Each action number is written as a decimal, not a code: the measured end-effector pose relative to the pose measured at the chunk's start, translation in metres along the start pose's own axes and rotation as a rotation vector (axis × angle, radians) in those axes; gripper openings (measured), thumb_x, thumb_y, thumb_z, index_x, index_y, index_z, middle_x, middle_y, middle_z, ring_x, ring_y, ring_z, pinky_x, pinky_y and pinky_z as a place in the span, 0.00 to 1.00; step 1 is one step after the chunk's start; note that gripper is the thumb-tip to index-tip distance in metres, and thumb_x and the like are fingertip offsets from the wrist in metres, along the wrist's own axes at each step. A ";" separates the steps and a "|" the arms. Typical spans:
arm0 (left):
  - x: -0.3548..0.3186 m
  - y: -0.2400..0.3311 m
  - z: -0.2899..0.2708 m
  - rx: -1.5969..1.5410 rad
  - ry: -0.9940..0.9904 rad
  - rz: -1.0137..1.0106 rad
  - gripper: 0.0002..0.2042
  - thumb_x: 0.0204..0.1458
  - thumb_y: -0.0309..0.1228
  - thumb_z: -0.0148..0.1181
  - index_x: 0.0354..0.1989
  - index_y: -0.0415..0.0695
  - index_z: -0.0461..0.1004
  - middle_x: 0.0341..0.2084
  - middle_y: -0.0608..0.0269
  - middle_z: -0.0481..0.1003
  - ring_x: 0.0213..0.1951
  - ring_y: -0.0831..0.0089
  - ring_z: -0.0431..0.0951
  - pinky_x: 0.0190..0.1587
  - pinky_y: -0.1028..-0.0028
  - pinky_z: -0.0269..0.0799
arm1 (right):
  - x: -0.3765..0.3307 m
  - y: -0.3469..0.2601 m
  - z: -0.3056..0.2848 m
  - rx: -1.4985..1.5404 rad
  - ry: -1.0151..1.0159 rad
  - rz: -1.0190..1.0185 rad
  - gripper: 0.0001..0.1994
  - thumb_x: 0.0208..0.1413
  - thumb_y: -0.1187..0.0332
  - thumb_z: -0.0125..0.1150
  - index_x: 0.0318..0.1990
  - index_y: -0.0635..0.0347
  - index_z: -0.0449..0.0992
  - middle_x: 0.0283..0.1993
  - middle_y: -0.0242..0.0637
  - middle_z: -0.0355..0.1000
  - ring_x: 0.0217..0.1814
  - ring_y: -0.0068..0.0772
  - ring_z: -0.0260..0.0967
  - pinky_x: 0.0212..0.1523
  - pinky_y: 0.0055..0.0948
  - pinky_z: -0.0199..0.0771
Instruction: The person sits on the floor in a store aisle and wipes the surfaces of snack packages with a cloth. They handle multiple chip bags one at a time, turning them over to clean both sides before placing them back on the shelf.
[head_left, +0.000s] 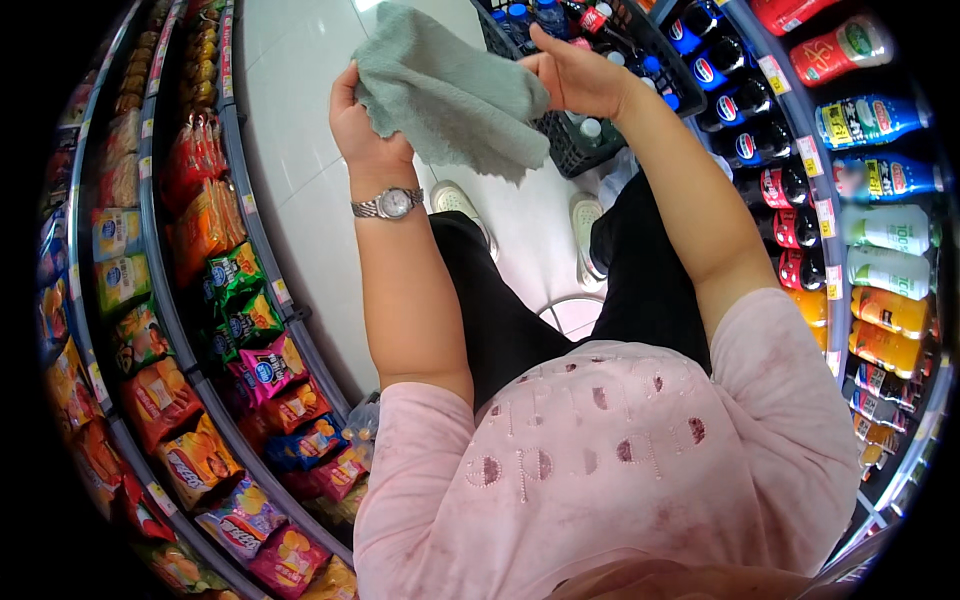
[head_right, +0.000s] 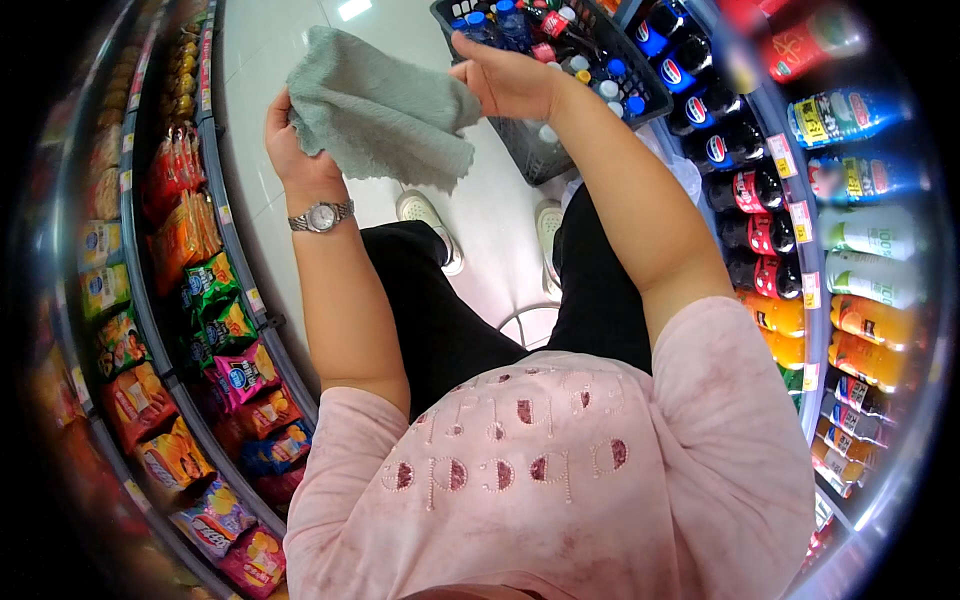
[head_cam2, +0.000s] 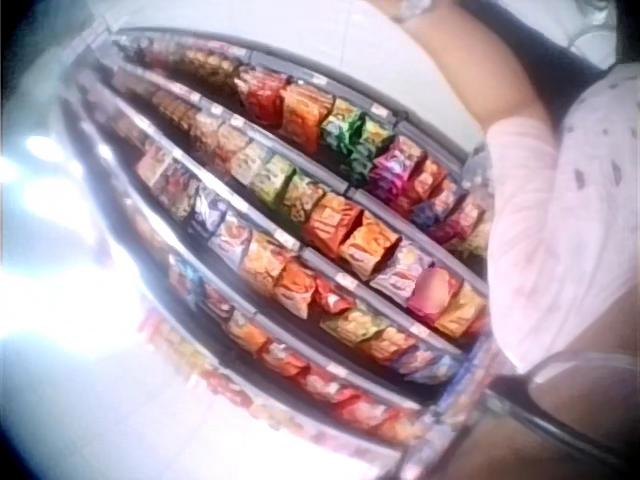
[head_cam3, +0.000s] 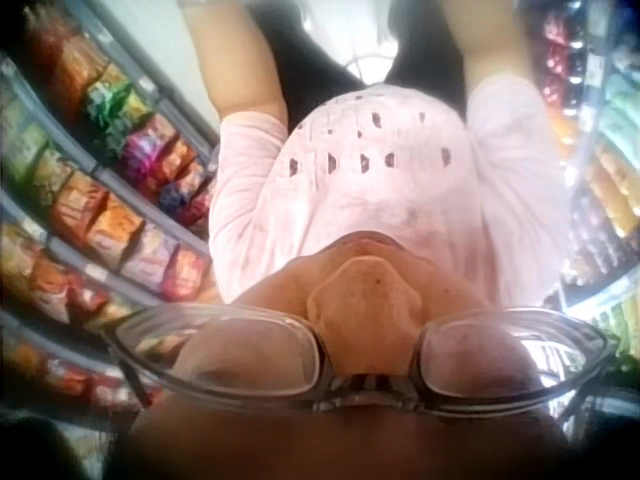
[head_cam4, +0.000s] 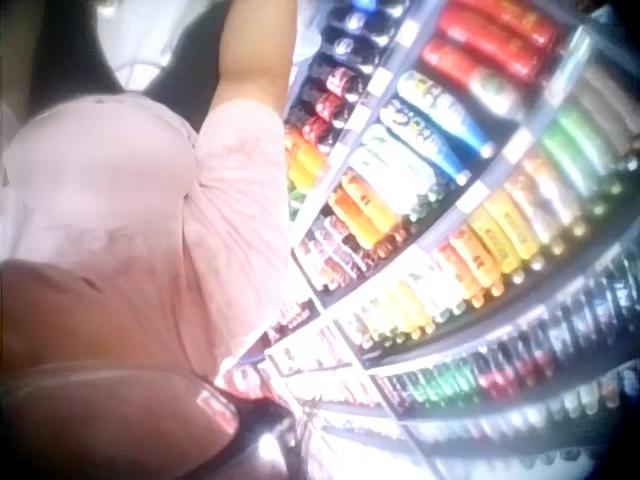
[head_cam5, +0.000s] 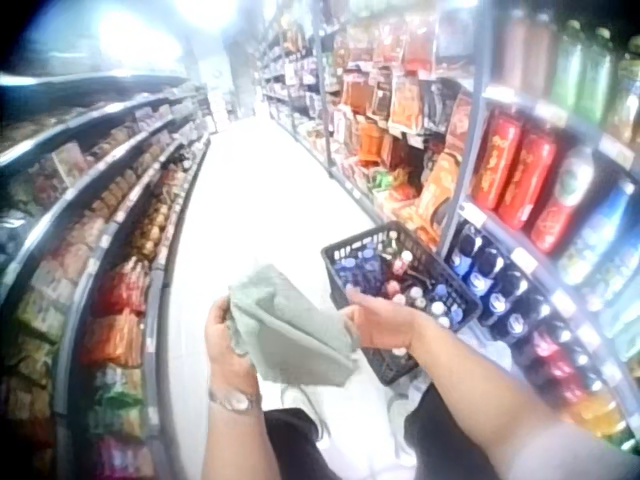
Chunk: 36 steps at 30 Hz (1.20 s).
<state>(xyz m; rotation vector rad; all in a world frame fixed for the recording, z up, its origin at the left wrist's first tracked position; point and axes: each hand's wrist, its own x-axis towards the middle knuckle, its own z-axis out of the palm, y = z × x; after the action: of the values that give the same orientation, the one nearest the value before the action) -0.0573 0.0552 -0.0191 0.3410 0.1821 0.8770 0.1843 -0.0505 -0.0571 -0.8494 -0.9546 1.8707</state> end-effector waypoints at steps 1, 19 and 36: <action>-0.003 -0.002 0.004 0.000 -0.024 -0.033 0.15 0.57 0.33 0.42 0.42 0.36 0.72 0.42 0.51 0.75 0.46 0.57 0.75 0.51 0.59 0.70 | -0.004 0.000 0.003 0.109 -0.059 -0.042 0.41 0.59 0.36 0.33 0.58 0.70 0.64 0.52 0.40 0.72 0.53 0.27 0.70 0.56 0.28 0.65; -0.008 -0.015 0.021 0.120 0.208 0.108 0.16 0.58 0.35 0.44 0.48 0.38 0.69 0.47 0.54 0.72 0.51 0.58 0.71 0.55 0.59 0.66 | -0.015 -0.012 -0.003 0.614 0.220 -0.516 0.33 0.62 0.41 0.29 0.59 0.60 0.63 0.61 0.39 0.64 0.64 0.39 0.58 0.66 0.39 0.51; -0.008 -0.006 0.002 0.180 0.316 0.222 0.16 0.58 0.35 0.47 0.50 0.38 0.67 0.48 0.56 0.71 0.50 0.62 0.71 0.53 0.63 0.68 | 0.010 0.001 0.005 0.401 0.546 -0.231 0.17 0.61 0.63 0.51 0.51 0.66 0.64 0.42 0.39 0.72 0.41 0.29 0.71 0.44 0.27 0.73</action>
<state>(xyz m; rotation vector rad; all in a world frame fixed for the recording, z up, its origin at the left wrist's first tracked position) -0.0571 0.0449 -0.0197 0.3939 0.5253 1.1356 0.1749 -0.0432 -0.0577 -0.8885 -0.3081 1.4463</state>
